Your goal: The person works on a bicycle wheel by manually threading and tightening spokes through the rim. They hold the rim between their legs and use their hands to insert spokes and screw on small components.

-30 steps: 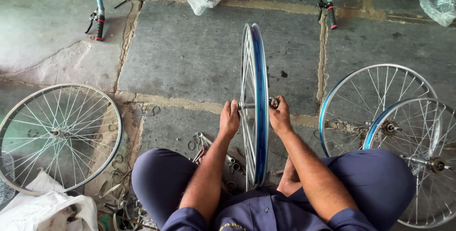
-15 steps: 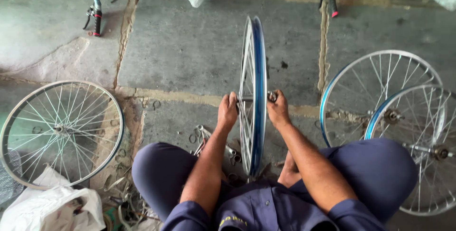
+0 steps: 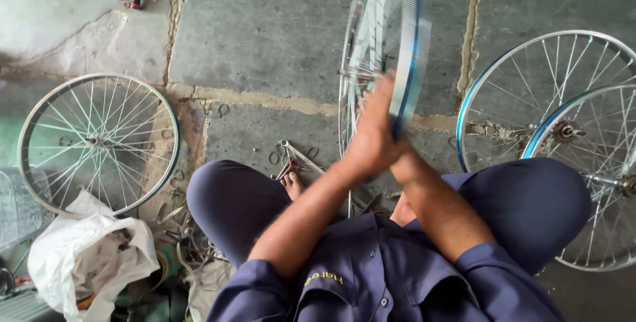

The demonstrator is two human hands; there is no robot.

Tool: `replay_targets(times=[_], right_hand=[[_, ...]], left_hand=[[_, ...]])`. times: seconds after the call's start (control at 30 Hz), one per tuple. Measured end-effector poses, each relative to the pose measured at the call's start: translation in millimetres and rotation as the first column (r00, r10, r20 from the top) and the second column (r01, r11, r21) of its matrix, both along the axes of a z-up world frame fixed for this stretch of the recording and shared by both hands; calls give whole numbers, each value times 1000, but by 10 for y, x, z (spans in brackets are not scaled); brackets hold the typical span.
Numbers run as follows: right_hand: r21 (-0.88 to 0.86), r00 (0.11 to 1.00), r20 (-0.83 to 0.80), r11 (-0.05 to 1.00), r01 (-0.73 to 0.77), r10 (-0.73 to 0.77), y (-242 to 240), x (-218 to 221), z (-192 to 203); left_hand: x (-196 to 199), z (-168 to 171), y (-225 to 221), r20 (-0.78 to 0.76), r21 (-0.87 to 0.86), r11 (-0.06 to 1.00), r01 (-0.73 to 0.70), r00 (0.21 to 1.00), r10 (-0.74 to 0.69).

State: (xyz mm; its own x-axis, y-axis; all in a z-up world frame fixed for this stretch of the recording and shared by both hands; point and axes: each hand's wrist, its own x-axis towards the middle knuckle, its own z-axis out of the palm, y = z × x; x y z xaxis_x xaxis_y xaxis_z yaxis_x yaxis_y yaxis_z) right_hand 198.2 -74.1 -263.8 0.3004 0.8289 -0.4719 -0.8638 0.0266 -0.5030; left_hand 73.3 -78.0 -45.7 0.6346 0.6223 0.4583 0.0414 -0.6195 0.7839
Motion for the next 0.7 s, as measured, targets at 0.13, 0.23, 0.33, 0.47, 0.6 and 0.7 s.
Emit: replay_targets(times=[0.13,0.23,0.33,0.47,0.6,0.7], right_hand=[[-281,966,231,958,-50,118,-14,270,132],[-11,939,294,982,190,-179,-106,368,473],[289,986,81,950,120,-149,-350,656,904],[294,971,75,936,194,-225,-472,619,1351],[313,946,156,922,227,-286,-512,594,1659],[263,918,172,915,307,-358,-557,692,1791]], left_hand=[[-111,-184,-254,29,-29,971,235,972,-235],[-327,-529,-162,-14,-282,959,-18,1000,14],[-490,-709,75,-423,-320,939,-127,906,-21],[-326,-602,-51,-501,-266,963,-39,859,-104],[-274,-392,-25,-411,-384,923,30,890,-199],[-303,-237,-36,-311,-260,962,86,935,-168]])
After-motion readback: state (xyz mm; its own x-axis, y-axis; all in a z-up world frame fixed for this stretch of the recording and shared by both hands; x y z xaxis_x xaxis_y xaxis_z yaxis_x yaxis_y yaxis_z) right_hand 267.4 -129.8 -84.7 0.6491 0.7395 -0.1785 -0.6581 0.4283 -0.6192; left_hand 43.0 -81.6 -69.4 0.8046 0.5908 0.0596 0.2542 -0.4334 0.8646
